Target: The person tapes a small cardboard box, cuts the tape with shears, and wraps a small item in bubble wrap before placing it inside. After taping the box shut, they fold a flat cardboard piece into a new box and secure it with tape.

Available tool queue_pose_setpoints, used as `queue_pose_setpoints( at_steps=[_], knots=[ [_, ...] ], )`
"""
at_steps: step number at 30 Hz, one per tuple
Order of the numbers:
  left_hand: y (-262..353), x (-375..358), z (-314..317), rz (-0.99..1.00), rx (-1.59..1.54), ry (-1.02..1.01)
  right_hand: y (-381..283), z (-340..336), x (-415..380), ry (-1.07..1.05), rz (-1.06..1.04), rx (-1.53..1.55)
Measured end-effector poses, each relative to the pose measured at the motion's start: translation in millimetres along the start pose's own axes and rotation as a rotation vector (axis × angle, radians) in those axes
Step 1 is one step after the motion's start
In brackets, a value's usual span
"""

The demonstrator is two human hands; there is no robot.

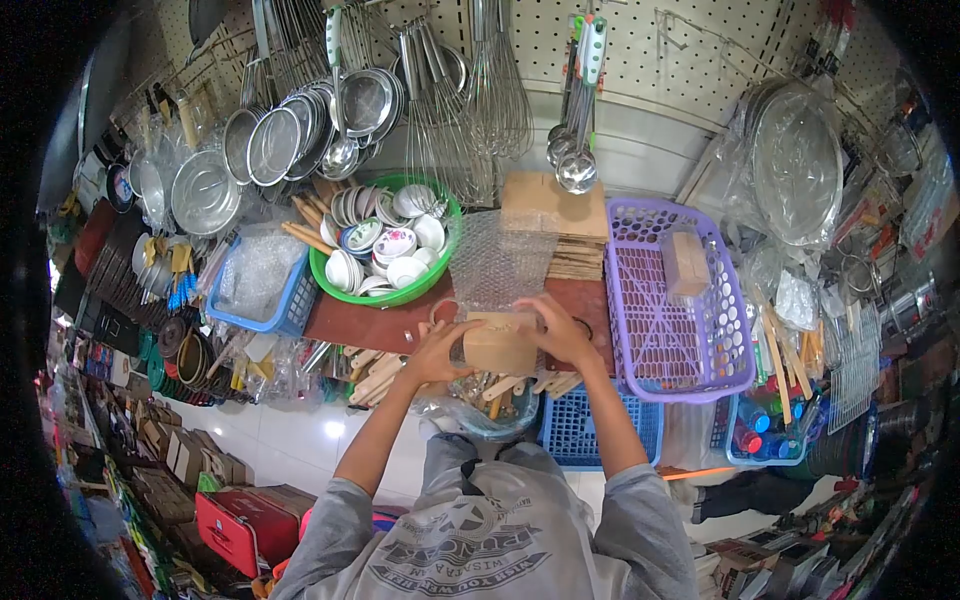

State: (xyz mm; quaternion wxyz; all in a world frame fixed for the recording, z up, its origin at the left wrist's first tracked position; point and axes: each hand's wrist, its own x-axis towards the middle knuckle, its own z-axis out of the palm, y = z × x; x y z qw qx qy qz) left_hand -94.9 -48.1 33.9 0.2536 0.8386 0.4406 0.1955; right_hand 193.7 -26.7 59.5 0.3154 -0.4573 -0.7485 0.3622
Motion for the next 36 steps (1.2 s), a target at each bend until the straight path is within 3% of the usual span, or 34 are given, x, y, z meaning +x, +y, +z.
queue_pose_setpoints(
  at_steps=[2, 5, 18, 21, 24, 27, 30, 36],
  knots=[
    [4.5, 2.7, -5.5, -0.037, 0.019, -0.045, -14.5, 3.1, -6.1, -0.045, -0.210, -0.179],
    [7.5, 5.8, -10.6, -0.076, 0.018, -0.085, -25.9, 4.1, -13.2, -0.134, -0.221, -0.247],
    [-3.5, 15.9, -6.8, -0.238, -0.001, -0.215, -9.4, 17.0, -15.0, -0.094, -0.232, -0.309],
    [-24.1, 8.9, 8.0, -0.087, -0.065, 0.028, -4.7, 14.8, -11.4, -0.093, -0.227, -0.269],
    [-30.2, 1.5, 8.6, -0.263, -0.329, -0.022, -7.8, 12.6, -8.5, -0.102, -0.244, -0.272],
    [-33.6, -2.0, 7.8, -0.338, -0.390, 0.066, -10.6, 9.9, -7.7, -0.107, -0.258, -0.250],
    [-44.2, -3.8, 9.2, -0.307, -0.283, 0.066, -9.5, 9.3, -6.0, -0.133, -0.214, -0.227],
    [-11.3, -13.8, -5.3, 0.029, -0.145, 0.258, -13.5, 5.9, -3.0, -0.189, -0.099, -0.208]
  ],
)
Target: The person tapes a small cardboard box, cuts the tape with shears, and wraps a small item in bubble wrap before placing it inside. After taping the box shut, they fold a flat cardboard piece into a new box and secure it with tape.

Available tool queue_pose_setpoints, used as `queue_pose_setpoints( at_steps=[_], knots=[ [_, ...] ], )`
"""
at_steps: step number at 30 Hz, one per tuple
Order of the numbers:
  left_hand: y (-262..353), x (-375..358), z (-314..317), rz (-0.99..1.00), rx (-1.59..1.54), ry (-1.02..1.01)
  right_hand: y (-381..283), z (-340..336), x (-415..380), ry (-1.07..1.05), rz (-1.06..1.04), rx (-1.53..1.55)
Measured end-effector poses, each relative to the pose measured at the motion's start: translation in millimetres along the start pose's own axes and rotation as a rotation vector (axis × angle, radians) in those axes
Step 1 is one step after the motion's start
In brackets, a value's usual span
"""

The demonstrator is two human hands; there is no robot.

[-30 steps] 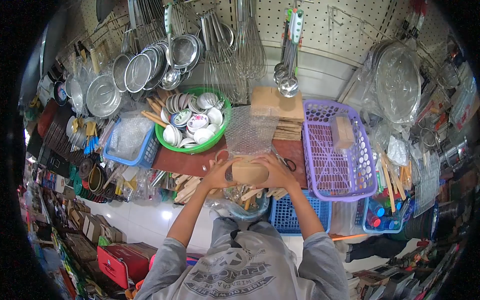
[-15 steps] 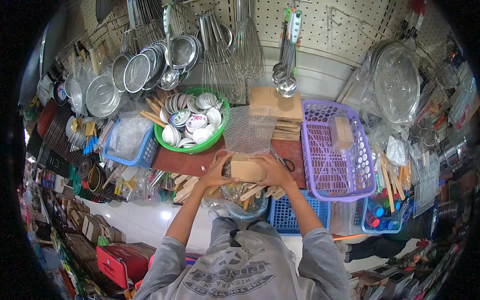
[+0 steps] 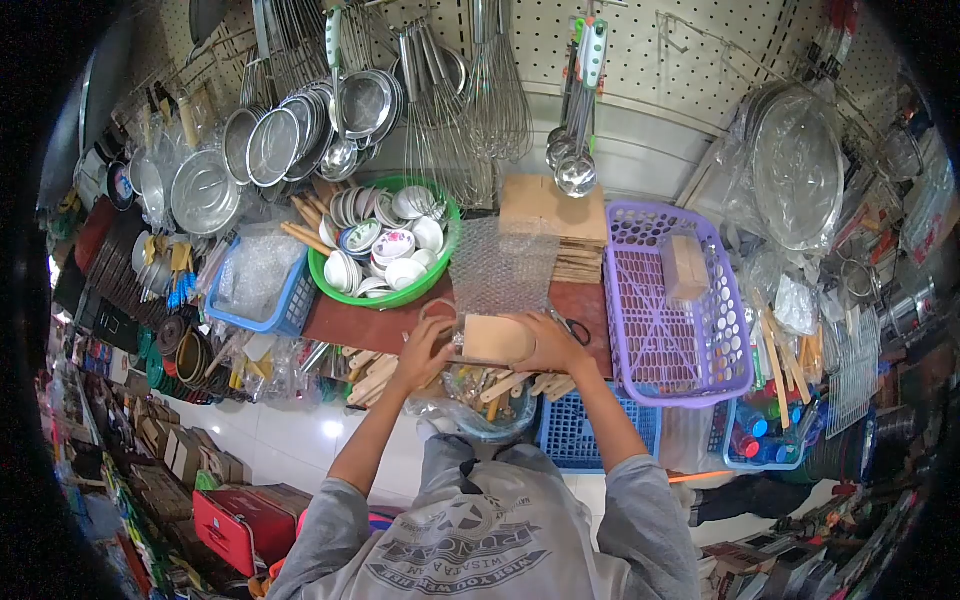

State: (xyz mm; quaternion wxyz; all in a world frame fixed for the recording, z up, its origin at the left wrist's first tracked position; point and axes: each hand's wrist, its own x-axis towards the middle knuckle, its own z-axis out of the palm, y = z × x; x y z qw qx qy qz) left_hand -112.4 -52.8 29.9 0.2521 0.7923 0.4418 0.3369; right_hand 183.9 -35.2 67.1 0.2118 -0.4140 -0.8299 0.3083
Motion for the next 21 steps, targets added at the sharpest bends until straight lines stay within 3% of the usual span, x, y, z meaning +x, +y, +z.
queue_pose_setpoints(
  at_steps=[1, 4, 8, 14, 21],
  knots=[
    [3.9, -3.8, 2.7, 0.109, 0.119, 0.090, 0.9, -1.1, 0.6, -0.006, 0.021, 0.012],
    [9.3, -3.3, 10.7, 0.389, 0.302, 0.005, 9.3, 2.1, 0.3, -0.022, 0.028, 0.069],
    [-9.2, 1.6, 29.4, 0.521, 0.475, -0.095, 28.8, 11.5, 1.3, -0.050, 0.088, 0.163],
    [2.9, 8.2, 22.2, 0.471, 0.462, -0.148, 30.2, 4.5, 5.7, -0.112, 0.109, 0.120],
    [14.8, 14.8, 25.4, 0.458, 0.412, -0.186, 31.4, -10.4, 6.9, -0.312, 0.276, 0.238]
  ],
)
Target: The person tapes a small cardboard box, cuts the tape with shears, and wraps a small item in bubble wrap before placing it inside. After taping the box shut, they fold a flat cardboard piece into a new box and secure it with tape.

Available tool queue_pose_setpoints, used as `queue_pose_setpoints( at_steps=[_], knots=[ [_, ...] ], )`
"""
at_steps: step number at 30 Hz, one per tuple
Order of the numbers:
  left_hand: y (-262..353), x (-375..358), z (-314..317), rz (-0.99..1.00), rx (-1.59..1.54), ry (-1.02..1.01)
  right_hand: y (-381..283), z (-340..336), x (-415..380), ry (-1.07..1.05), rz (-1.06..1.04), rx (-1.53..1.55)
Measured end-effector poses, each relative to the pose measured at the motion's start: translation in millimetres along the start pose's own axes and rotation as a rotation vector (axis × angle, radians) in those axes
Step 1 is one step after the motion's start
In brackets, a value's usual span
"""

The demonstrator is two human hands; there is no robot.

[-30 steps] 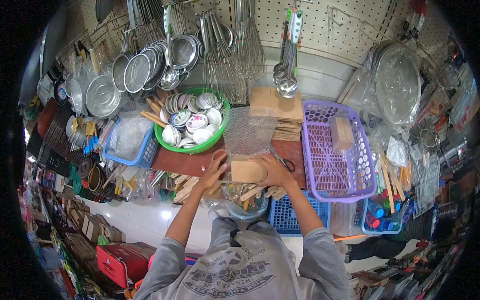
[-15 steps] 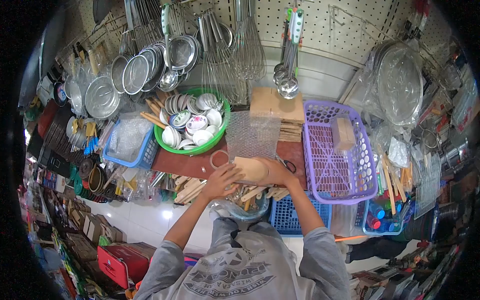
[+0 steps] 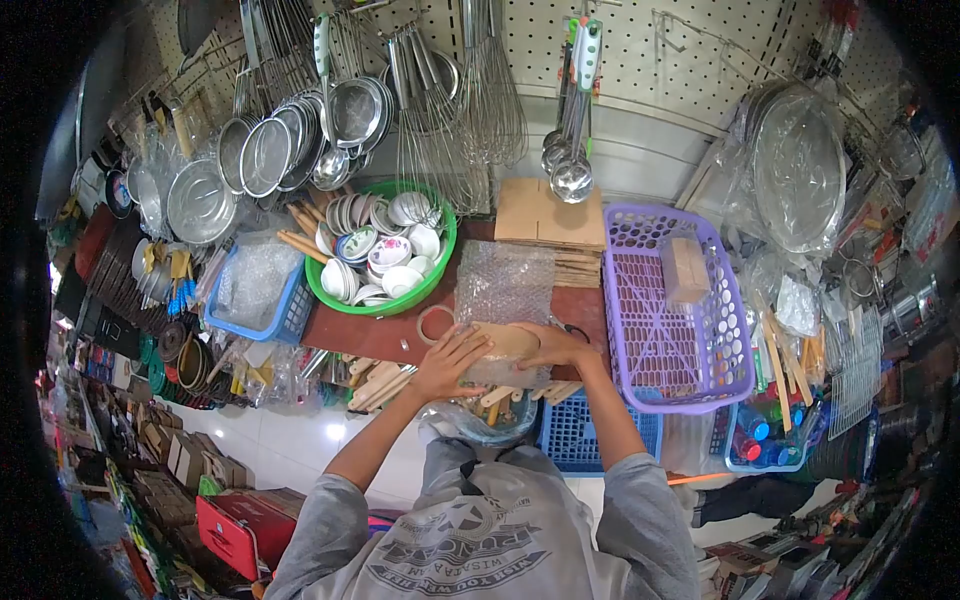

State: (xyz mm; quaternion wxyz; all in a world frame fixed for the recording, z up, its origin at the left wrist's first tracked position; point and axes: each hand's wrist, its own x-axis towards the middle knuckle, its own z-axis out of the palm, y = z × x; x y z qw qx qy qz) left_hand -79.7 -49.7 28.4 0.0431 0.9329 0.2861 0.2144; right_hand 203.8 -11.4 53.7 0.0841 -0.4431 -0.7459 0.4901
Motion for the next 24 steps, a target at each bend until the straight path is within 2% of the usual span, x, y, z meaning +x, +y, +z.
queue_pose_setpoints(
  at_steps=[5, 8, 17, 20, 24],
  knots=[
    [-4.8, 4.9, 9.0, -0.029, 0.019, -0.052, 11.1, -4.0, 8.1, -0.025, 0.023, 0.021],
    [-5.9, 12.5, 3.6, -0.067, -0.156, -0.026, 32.7, -3.1, 21.7, -0.090, -0.030, 0.192],
    [-10.1, 24.3, 3.5, -0.083, -0.271, 0.044, 6.9, -21.7, 19.1, -0.180, 0.108, 0.271],
    [-10.0, 26.2, 3.2, -0.095, -0.284, 0.044, 18.8, -20.9, 23.7, -0.165, 0.081, 0.261],
    [-10.4, 28.1, 5.1, -0.140, -0.307, 0.037, 38.4, -18.9, 31.7, -0.034, 0.010, 0.292]
  ],
)
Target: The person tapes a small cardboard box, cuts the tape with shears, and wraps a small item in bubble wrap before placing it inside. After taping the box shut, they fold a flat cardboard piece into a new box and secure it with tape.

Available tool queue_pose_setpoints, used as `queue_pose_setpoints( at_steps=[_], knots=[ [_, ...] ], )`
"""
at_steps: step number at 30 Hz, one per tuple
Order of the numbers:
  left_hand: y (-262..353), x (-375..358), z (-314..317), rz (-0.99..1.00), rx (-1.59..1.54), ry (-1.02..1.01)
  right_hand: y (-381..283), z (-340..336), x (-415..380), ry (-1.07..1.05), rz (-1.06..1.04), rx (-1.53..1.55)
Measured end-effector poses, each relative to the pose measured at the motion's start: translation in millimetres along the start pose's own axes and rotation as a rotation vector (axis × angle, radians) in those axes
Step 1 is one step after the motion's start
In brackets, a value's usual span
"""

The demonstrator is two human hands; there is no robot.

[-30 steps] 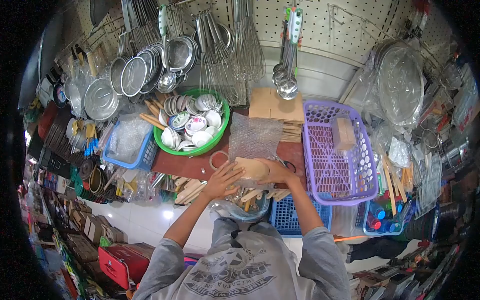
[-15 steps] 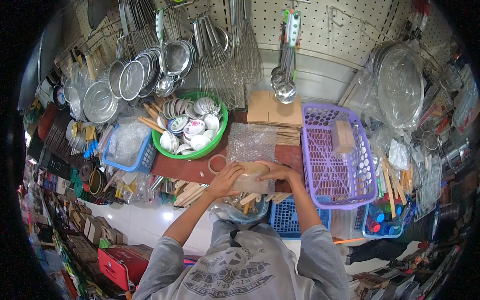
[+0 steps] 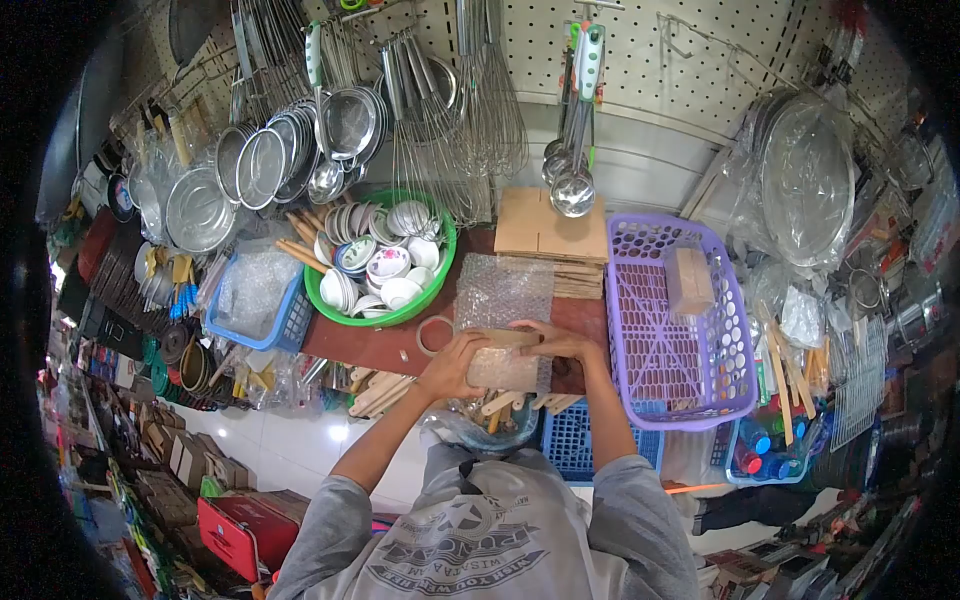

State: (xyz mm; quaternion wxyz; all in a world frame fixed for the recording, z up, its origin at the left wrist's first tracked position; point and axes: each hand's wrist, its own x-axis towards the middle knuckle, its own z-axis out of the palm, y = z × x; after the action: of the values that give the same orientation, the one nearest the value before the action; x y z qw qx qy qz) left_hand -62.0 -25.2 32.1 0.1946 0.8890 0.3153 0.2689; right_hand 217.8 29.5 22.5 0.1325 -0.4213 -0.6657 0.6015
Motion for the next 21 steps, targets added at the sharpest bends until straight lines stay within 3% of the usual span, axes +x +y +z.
queue_pose_setpoints(
  at_steps=[2, 5, 8, 11, 14, 17, 21],
  knots=[
    [-1.9, 0.1, 1.6, -0.014, 0.007, -0.012, 10.5, -7.9, 9.4, 0.033, 0.012, 0.131],
    [-2.8, -0.9, 2.7, -0.002, 0.014, -0.002, 20.2, -10.6, 17.1, 0.667, -0.018, -0.103],
    [-5.1, -2.9, 5.4, 0.015, 0.014, 0.016, 53.0, -12.8, 47.6, 1.134, -0.231, -0.108],
    [-3.0, -2.5, 3.1, 0.032, 0.016, 0.024, 5.3, 3.5, 34.4, 1.130, -0.165, 0.003],
    [0.3, 0.7, -2.7, 0.015, 0.010, 0.000, 33.9, -13.0, 46.5, 0.938, -0.004, 0.011],
    [2.7, 3.6, -7.7, -0.027, -0.023, -0.024, 41.6, -13.9, 51.0, 0.870, -0.248, 0.210],
    [3.2, 3.8, -9.0, -0.065, -0.009, -0.067, 24.0, -10.5, 31.2, 0.709, -0.326, 0.367]
  ],
)
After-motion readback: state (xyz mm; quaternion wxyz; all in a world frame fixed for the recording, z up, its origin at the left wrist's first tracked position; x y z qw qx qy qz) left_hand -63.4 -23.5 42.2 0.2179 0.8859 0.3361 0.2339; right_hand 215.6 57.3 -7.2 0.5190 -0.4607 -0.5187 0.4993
